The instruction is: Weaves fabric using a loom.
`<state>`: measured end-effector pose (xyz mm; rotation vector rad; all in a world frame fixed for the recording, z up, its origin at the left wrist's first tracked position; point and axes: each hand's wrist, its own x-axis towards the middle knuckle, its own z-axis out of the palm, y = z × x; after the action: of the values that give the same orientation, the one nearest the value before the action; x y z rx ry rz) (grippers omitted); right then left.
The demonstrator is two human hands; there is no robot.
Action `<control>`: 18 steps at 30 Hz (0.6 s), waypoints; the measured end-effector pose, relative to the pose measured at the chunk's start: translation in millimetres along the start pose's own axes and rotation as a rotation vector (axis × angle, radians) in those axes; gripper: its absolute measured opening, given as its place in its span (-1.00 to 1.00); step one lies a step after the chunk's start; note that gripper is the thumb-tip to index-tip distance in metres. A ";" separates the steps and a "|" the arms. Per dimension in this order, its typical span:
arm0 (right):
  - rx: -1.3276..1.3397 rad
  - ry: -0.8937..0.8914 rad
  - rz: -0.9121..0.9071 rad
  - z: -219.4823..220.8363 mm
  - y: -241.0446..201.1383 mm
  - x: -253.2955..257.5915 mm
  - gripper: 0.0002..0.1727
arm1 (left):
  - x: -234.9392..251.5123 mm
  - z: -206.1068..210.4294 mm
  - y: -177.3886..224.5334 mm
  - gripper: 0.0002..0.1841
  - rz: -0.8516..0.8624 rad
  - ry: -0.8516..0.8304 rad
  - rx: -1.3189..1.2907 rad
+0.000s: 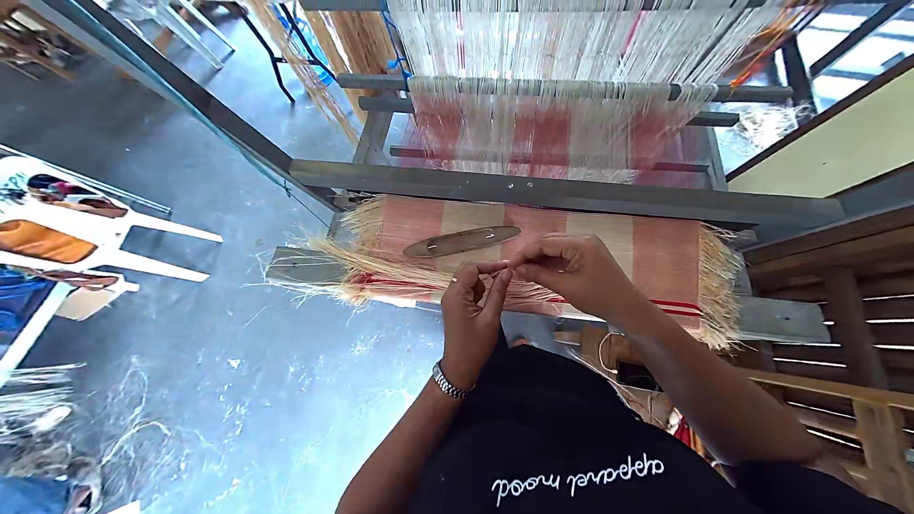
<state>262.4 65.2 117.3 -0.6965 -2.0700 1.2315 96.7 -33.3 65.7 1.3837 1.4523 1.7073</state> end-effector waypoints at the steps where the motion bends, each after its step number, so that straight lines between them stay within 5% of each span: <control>1: 0.021 0.031 -0.004 1.8 0.0 -0.8 -0.89 | 1.6 0.6 0.3 -0.83 0.019 0.008 -0.006; 10: 0.069 0.161 -0.053 15.2 0.7 5.2 -0.80 | 9.2 -4.1 5.4 -0.87 0.065 0.079 0.058; 18: 0.107 0.079 -0.128 26.4 1.7 17.5 -0.68 | 8.6 -16.7 12.1 -0.85 0.075 0.093 0.106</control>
<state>231.5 63.3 110.2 -0.5458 -1.9376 1.2136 81.3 -36.5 81.5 1.4484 1.5800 1.7858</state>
